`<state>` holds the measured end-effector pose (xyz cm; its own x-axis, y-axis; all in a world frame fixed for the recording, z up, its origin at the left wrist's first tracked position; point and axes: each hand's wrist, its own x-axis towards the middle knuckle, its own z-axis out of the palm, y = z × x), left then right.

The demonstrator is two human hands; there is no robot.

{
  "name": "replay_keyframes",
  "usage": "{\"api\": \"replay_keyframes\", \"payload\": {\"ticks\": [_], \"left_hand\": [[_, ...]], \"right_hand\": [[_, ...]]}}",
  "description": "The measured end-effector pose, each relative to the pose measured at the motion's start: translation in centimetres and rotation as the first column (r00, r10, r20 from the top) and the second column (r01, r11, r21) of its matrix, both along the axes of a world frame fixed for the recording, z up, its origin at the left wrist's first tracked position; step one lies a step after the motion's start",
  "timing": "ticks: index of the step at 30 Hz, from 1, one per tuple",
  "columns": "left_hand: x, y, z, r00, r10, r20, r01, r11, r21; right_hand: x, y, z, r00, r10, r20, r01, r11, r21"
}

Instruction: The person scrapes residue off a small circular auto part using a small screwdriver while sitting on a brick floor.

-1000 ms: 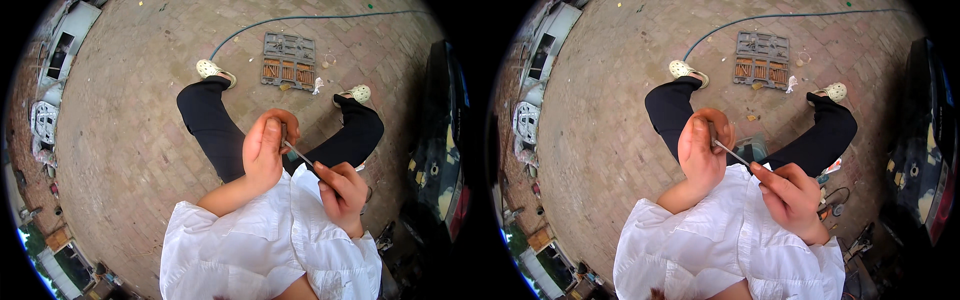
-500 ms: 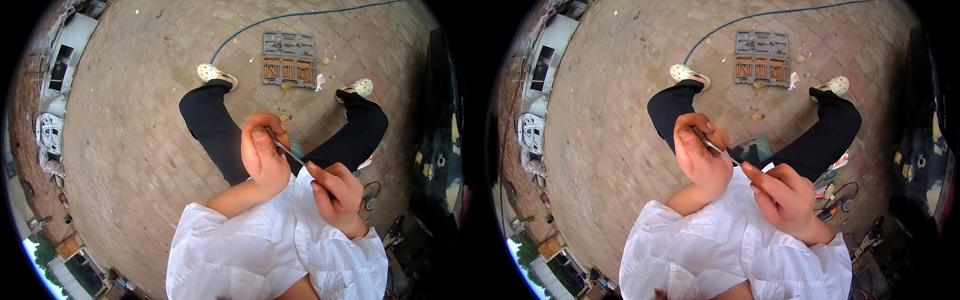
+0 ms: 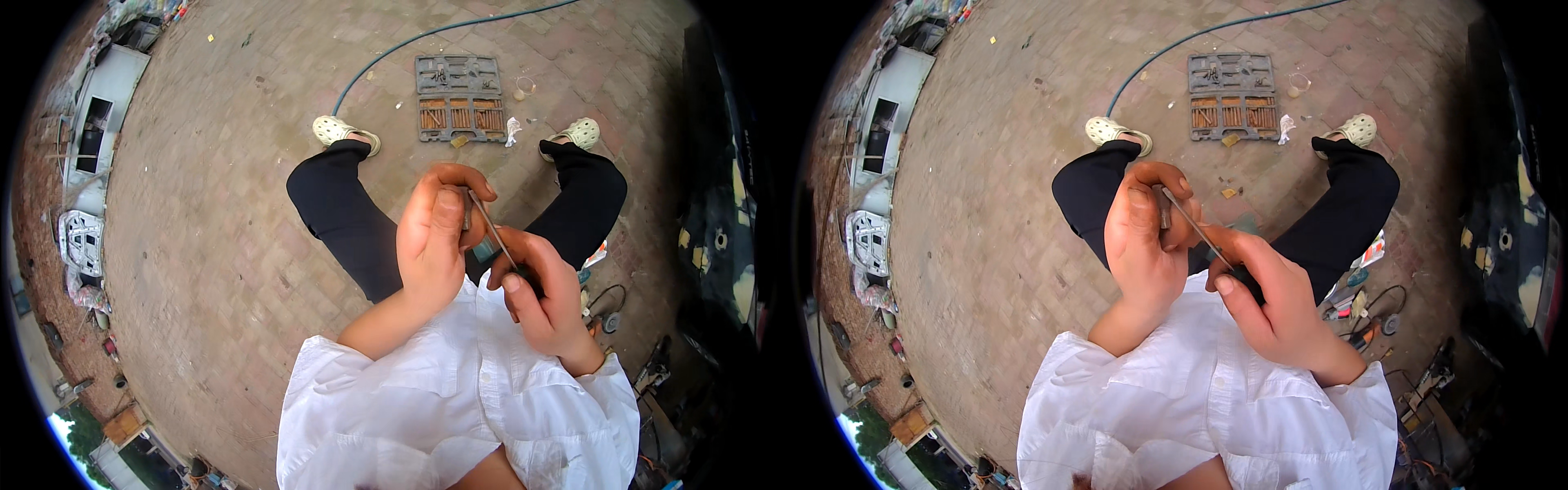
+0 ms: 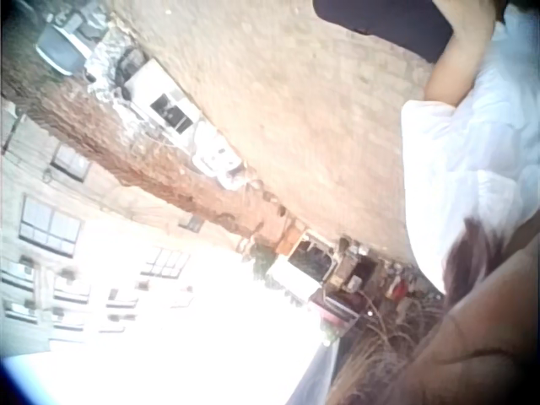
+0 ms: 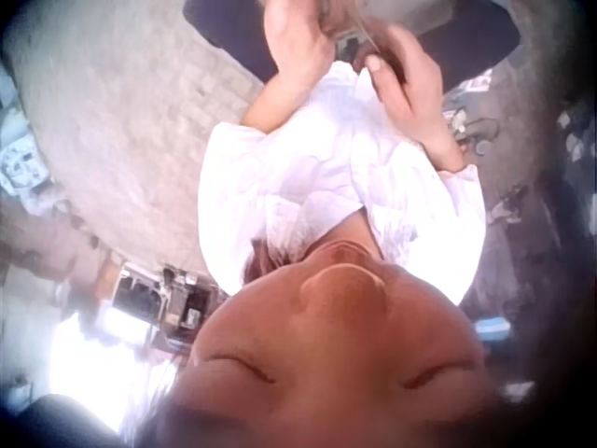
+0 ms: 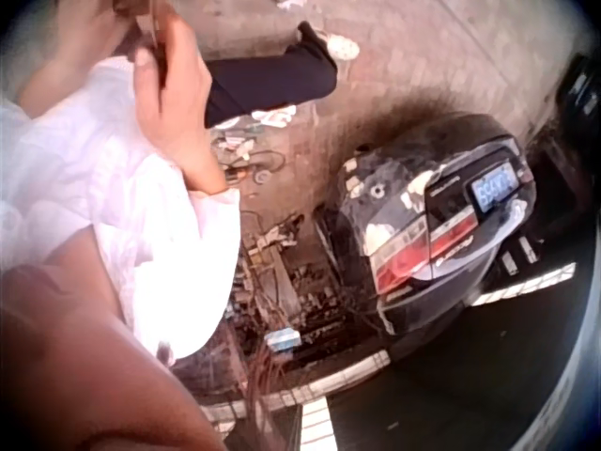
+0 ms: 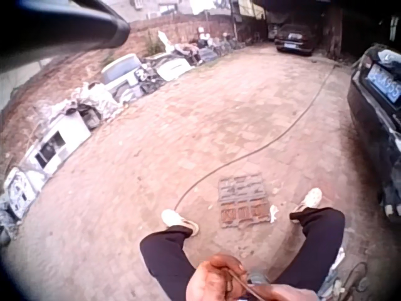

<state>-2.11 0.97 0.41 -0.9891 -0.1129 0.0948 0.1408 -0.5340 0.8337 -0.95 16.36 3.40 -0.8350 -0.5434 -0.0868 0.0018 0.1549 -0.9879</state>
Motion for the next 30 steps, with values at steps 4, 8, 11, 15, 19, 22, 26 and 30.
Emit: {"api": "replay_keyframes", "payload": {"ticks": [4, 8, 11, 15, 19, 22, 26, 30], "left_hand": [[0.1, 0.4, 0.8, 0.982, 0.141, 0.125, -0.128, 0.986, -0.110], [-0.3, 0.9, 1.9, 0.976, -0.030, 0.214, -0.038, 0.952, 0.305], [0.3, 2.5, 2.3, 0.984, -0.037, 0.176, 0.005, 0.984, 0.178], [0.8, 2.9, 2.7, 0.989, -0.127, 0.080, 0.094, 0.941, 0.326], [0.0, 2.4, 1.9, 0.993, -0.081, -0.085, 0.107, 0.926, 0.363], [-0.7, 2.4, 1.8, 0.992, 0.028, -0.120, 0.013, 0.946, 0.325], [-1.1, 2.6, 1.6, 0.981, 0.121, -0.153, -0.086, 0.973, 0.214], [-0.5, 2.5, 1.6, 0.975, 0.152, -0.165, -0.119, 0.974, 0.195]], "right_hand": [[-0.8, 0.5, 1.2, 0.954, -0.027, 0.298, 0.092, 0.974, -0.207], [-1.0, 0.6, -0.5, 0.945, 0.092, 0.315, 0.159, 0.711, -0.685], [-1.3, -0.8, -1.2, 0.985, -0.121, 0.126, 0.173, 0.765, -0.620], [-0.9, -1.5, -1.0, 0.933, -0.349, -0.086, 0.226, 0.756, -0.615], [-0.9, -2.6, -0.2, 0.835, -0.448, -0.320, 0.176, 0.768, -0.616], [-0.4, -2.3, 0.5, 0.769, -0.429, -0.474, 0.193, 0.862, -0.468], [-1.0, -2.5, 1.2, 0.694, -0.445, -0.566, 0.221, 0.880, -0.421], [-0.6, -3.1, 0.4, 0.755, -0.405, -0.515, 0.189, 0.887, -0.421]]}}
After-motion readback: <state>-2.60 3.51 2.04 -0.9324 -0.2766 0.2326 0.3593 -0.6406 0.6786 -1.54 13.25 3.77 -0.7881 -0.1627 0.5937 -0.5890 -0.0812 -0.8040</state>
